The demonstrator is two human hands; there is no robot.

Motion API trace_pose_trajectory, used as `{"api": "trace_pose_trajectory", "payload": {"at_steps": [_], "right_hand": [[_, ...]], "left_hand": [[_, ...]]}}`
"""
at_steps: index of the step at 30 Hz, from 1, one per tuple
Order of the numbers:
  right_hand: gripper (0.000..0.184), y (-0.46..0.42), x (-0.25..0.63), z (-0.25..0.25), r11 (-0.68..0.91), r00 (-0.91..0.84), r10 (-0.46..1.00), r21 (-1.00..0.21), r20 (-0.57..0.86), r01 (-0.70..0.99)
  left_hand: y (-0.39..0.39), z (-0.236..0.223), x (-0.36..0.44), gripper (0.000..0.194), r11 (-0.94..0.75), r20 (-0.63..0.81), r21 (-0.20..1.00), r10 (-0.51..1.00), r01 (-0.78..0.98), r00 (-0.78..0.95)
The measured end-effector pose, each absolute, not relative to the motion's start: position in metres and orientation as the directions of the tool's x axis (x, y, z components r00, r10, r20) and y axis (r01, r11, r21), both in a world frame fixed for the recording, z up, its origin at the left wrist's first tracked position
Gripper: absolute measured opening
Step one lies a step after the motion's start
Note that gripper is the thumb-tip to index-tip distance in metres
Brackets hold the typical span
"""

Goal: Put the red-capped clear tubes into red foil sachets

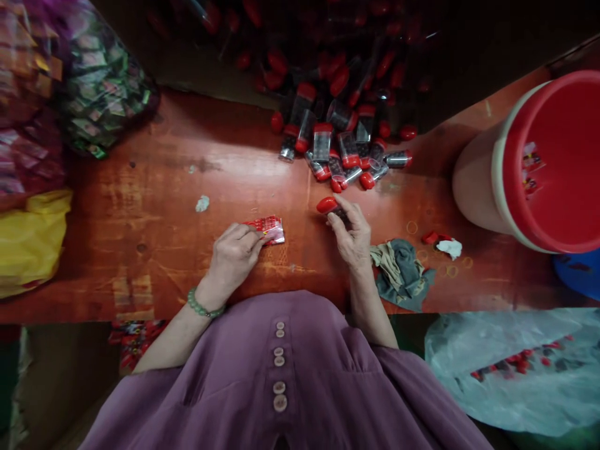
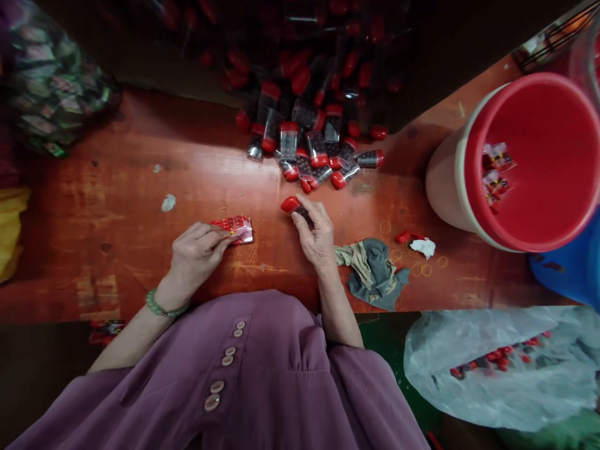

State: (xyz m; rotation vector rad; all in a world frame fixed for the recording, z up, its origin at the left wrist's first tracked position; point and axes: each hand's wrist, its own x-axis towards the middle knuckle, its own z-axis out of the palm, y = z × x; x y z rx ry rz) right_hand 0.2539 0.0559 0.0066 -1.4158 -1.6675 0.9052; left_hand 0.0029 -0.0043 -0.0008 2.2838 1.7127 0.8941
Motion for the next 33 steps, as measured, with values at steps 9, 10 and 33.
{"api": "trace_pose_trajectory", "payload": {"at_steps": [9,10,33], "right_hand": [[0.036,0.044,0.236,0.007,0.184,-0.184,0.977,-0.850,0.104,0.494],[0.036,0.042,0.235,0.008,0.148,-0.187,0.980,-0.872,0.067,0.466],[0.033,0.038,0.220,0.026,-0.687,-0.508,0.656,-0.720,-0.559,-0.095]], "left_hand": [[0.005,0.018,-0.005,0.023,-0.212,0.138,0.734,0.977,0.646,0.163],[0.005,0.018,-0.005,0.022,-0.189,0.129,0.749,0.982,0.635,0.139],[-0.008,0.009,-0.005,0.013,-0.334,0.350,0.594,0.927,0.732,0.138]]}}
